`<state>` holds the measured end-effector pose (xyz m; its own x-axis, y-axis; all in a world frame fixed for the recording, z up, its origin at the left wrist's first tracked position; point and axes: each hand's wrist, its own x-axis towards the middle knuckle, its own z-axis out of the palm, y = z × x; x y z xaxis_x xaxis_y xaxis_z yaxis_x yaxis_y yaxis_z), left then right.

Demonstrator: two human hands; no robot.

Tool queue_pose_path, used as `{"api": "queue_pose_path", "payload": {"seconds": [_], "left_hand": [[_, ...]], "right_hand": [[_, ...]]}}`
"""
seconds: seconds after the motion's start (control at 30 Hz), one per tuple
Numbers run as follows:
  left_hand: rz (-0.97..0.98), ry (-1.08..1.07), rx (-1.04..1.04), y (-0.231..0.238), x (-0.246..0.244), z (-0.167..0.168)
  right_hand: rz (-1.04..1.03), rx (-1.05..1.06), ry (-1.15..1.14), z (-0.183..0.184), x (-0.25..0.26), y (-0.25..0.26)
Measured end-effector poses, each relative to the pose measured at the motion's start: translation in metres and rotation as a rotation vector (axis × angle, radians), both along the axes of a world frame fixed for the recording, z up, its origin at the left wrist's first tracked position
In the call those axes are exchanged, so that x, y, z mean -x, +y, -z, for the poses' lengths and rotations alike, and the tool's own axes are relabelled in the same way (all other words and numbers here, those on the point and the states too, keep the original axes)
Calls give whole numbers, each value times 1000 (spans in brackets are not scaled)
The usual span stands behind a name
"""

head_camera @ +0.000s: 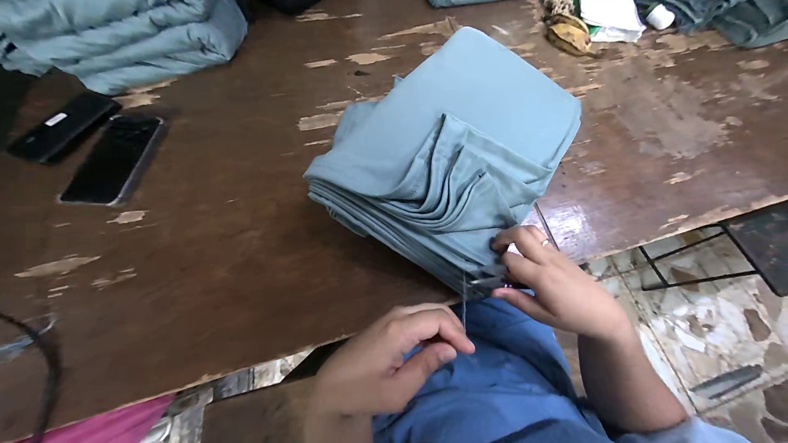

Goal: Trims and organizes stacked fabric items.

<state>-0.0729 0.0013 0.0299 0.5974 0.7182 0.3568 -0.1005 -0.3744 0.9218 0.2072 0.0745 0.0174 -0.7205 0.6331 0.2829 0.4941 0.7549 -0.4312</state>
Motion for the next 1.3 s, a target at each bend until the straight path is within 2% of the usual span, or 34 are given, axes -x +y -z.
{"api": "queue_pose_path", "payload": {"seconds": [0.23, 0.33, 0.4, 0.47, 0.53, 0.67, 0.8, 0.87, 0.93, 1.0, 1.07, 1.3], "left_hand": [[43, -39, -10, 2, -6, -3], [173, 58, -23, -4, -1, -8], [178, 181, -50, -7, 1, -9], [85, 291, -108, -8, 2, -8], [-36, 305, -144, -6, 0, -7], [-270, 175, -159, -1, -10, -8], [-489, 67, -193, 7, -32, -5], [-598, 137, -204, 11, -44, 0], [-685, 297, -178, 14, -56, 5], [-699, 437, -111, 16, -68, 7], [-711, 479, -93, 16, -75, 6], [-685, 444, -76, 18, -71, 0]], "right_hand": [[174, -161, -54, 2, 28, -13], [178, -95, 11, 0, 26, -7], [161, -6, 146, 0, 23, -7], [174, 53, 260, 4, 23, -9], [204, 92, 360, 12, 21, -11], [219, 196, 553, 22, 20, -12], [227, 149, 598, 27, 29, -12], [209, 292, 770, 25, 33, -11], [173, 513, 1023, 20, 34, -11], [165, 697, 1249, 16, 36, -12], [154, 824, 1387, 12, 37, -12], [133, 834, 1421, 14, 37, -10]]}}
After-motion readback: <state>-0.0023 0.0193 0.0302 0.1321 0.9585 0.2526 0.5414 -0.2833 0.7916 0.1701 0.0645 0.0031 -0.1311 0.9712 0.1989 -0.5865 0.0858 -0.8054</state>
